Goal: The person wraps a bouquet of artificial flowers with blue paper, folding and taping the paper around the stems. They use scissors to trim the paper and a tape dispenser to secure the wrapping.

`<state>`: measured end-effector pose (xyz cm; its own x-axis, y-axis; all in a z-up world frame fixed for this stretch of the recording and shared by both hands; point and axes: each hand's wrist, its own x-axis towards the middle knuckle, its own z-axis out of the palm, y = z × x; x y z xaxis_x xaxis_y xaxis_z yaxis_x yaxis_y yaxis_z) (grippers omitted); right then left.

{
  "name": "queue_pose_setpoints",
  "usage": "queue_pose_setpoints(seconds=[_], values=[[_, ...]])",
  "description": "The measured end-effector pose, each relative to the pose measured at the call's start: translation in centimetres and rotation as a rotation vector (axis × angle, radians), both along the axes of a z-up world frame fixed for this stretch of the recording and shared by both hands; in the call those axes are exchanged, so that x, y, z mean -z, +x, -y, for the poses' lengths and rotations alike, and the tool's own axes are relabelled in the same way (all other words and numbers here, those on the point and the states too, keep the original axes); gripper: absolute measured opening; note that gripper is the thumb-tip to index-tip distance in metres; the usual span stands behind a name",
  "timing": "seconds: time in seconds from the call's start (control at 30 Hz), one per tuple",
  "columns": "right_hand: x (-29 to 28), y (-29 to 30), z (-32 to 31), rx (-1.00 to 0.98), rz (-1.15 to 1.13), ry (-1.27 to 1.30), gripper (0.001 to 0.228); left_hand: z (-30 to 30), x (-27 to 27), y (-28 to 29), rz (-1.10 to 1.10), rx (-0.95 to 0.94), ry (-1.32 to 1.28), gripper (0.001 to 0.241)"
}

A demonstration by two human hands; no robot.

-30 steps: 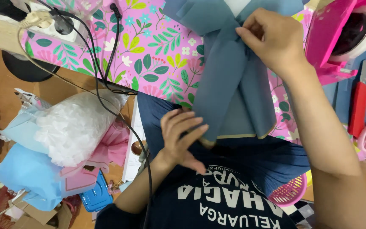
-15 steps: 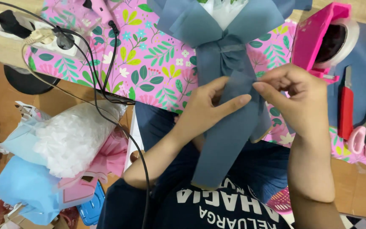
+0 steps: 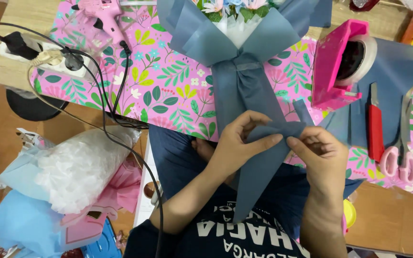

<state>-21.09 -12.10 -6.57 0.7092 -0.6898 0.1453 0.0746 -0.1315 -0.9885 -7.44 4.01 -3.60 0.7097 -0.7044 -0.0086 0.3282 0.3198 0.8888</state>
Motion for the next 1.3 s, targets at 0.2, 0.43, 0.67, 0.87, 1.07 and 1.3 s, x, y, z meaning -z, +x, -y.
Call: queue_pose_setpoints(seconds=[0.2,0.43,0.67,0.87,1.07,1.3], values=[[-2.1,0.4,-1.3,0.062,0.0,-0.083,0.019,0.1,-0.1,-0.9,-0.125,0.031,0.026,0.023],[-1.5,-0.5,-0.6,0.183,0.105,-0.11,0.008,1.3,0.9,-2.8,-0.115,0.069,0.043,0.032],[-2.0,-2.4,0.0,0.238,0.053,-0.121,0.005,2.1,1.0,-3.3,-0.177,0.101,0.05,0.033],[-0.1,-8.3,11.7,0.501,-0.32,-0.684,0.019,2.1,-1.3,0.1,0.137,0.09,0.17,0.015],[7.2,-17.9,20.1,0.55,-1.08,-0.857,0.047,4.1,-1.2,3.1,0.283,0.177,0.228,0.014],[-2.5,-13.5,16.6,0.2,-1.262,-0.477,0.076,9.1,-1.1,4.9,0.072,0.39,0.296,0.026]])
